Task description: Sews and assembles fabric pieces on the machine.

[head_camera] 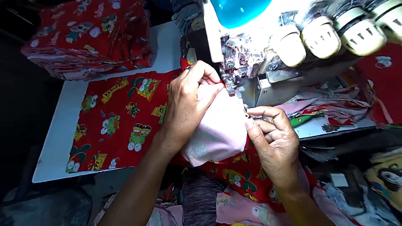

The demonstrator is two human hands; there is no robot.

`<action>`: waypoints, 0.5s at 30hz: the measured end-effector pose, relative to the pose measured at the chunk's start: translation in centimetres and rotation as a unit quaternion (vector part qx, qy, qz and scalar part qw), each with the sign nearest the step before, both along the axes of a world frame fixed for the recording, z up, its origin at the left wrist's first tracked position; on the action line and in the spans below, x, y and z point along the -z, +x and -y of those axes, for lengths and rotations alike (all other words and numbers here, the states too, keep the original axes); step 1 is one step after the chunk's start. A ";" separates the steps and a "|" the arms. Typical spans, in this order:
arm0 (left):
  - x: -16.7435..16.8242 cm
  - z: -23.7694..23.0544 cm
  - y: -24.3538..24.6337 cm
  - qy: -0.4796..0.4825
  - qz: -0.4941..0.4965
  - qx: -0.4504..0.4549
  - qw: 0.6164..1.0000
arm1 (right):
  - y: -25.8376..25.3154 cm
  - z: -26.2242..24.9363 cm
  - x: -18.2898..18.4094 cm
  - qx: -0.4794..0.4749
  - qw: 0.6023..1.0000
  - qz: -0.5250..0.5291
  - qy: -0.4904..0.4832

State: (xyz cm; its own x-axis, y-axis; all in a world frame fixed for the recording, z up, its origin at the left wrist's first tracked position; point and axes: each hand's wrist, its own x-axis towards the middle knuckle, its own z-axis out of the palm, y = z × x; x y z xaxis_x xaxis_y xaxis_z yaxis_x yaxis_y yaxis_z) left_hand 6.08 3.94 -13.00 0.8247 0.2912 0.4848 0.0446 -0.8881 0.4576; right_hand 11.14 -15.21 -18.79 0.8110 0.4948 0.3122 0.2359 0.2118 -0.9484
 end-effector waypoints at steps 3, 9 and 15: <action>0.2 -0.6 0.6 -0.018 0.002 0.007 1.000 | 0.3 0.1 -0.3 -0.005 1.000 0.010 -0.005; -0.4 -3.6 1.9 0.024 0.001 -0.023 0.999 | -0.2 0.2 -0.9 -0.022 0.998 0.018 -0.049; 0.1 1.4 -11.7 -0.311 -0.199 -0.087 0.925 | -7.4 7.4 1.9 -0.255 0.955 -0.039 -0.149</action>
State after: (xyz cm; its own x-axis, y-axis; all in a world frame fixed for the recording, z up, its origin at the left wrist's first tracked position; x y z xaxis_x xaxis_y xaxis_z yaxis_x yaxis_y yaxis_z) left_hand -5.65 2.57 -13.11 0.8161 0.5573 -0.1531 0.4373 -0.4223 0.7940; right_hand 3.76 -22.66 -20.64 0.4560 0.8889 0.0445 0.0999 -0.0014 -0.9950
